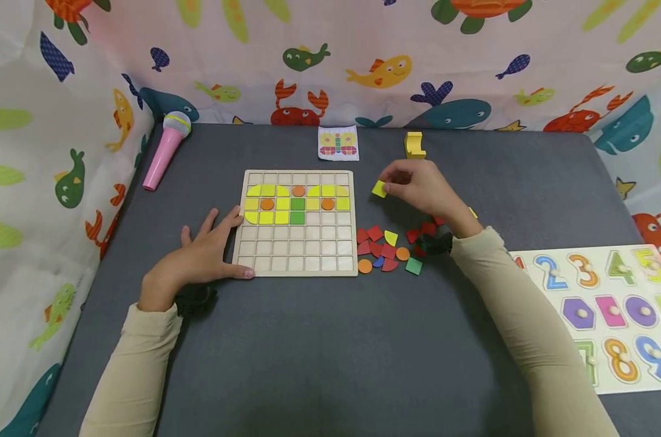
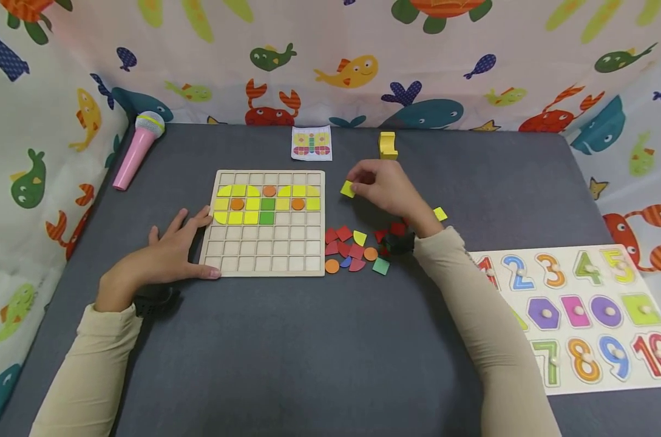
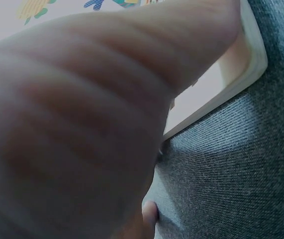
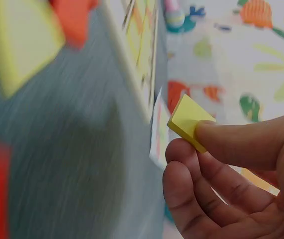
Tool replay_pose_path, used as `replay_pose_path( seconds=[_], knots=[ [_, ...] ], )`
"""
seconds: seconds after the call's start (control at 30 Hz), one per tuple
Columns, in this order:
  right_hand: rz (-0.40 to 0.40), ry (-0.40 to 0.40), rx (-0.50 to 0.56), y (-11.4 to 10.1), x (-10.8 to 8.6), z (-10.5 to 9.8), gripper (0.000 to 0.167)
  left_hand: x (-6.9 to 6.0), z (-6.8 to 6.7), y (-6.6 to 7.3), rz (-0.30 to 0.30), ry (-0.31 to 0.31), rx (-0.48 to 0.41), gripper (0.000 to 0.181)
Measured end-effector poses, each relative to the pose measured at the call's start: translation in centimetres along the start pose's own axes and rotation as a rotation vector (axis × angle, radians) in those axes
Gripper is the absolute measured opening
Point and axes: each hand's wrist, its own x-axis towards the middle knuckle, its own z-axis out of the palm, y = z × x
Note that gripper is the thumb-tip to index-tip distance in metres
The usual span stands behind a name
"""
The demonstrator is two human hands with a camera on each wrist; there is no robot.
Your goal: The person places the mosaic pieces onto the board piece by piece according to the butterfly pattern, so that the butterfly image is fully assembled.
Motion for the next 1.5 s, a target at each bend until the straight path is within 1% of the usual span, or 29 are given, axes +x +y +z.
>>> replay_pose_path(
  seconds=[0.1, 0.27, 0.4, 0.53, 0.6, 0.7, 0.9, 1.0, 1.07, 1.13, 1.23, 1.33, 1.43, 1.5],
  knots=[
    [-0.065, -0.031, 0.029, -1.7, 1.2, 1.7, 0.012, -0.1, 0.0, 0.0, -0.003, -0.006, -0.001, 0.133],
    [-0.165, -0.112, 0.053, -3.9, 2.6, 4.7, 0.012, -0.2, 0.0, 0.1, -0.003, -0.006, -0.005, 0.132],
    [-0.222, -0.175, 0.033, -5.1, 3.2, 6.9, 0.009, -0.2, 0.0, 0.0, 0.006, 0.0, -0.004, 0.132],
    [-0.269, -0.229, -0.015, -6.0, 3.6, 8.7, 0.007, -0.1, 0.0, 0.0, 0.018, 0.005, -0.005, 0.131],
    [-0.289, -0.235, -0.055, -6.3, 3.7, 9.3, 0.006, 0.0, 0.1, 0.0, 0.018, 0.007, 0.004, 0.13],
    [-0.316, -0.22, -0.125, -6.6, 3.7, 10.0, 0.005, 0.0, 0.1, 0.1, 0.016, 0.009, 0.016, 0.129],
    [-0.365, -0.201, -0.232, -6.9, 3.5, 10.6, 0.008, -0.1, 0.1, 0.1, 0.017, 0.012, 0.022, 0.129],
    [-0.378, -0.227, -0.252, -7.1, 3.3, 10.7, 0.008, -0.1, 0.0, 0.1, 0.015, 0.013, 0.022, 0.128],
    [-0.383, -0.252, -0.251, -7.1, 3.1, 10.7, 0.007, -0.2, 0.0, 0.1, 0.013, 0.011, 0.017, 0.129],
    [-0.375, -0.273, -0.223, -6.9, 2.8, 10.5, 0.007, -0.2, -0.1, 0.0, 0.011, 0.007, 0.012, 0.13],
    [-0.352, -0.257, -0.18, -6.3, 2.0, 9.2, 0.008, -0.2, 0.0, 0.0, 0.015, 0.006, 0.002, 0.131],
    [-0.323, -0.197, -0.147, -5.0, 0.7, 6.8, 0.011, -0.2, 0.0, 0.0, 0.017, 0.006, -0.002, 0.132],
    [-0.275, -0.117, -0.177, -3.1, -1.1, 3.6, 0.013, -0.2, 0.1, 0.0, 0.019, 0.009, 0.003, 0.131],
    [-0.229, -0.066, -0.206, -1.7, -2.5, 1.5, 0.014, -0.3, 0.0, 0.0, 0.02, 0.014, 0.002, 0.131]
  ],
)
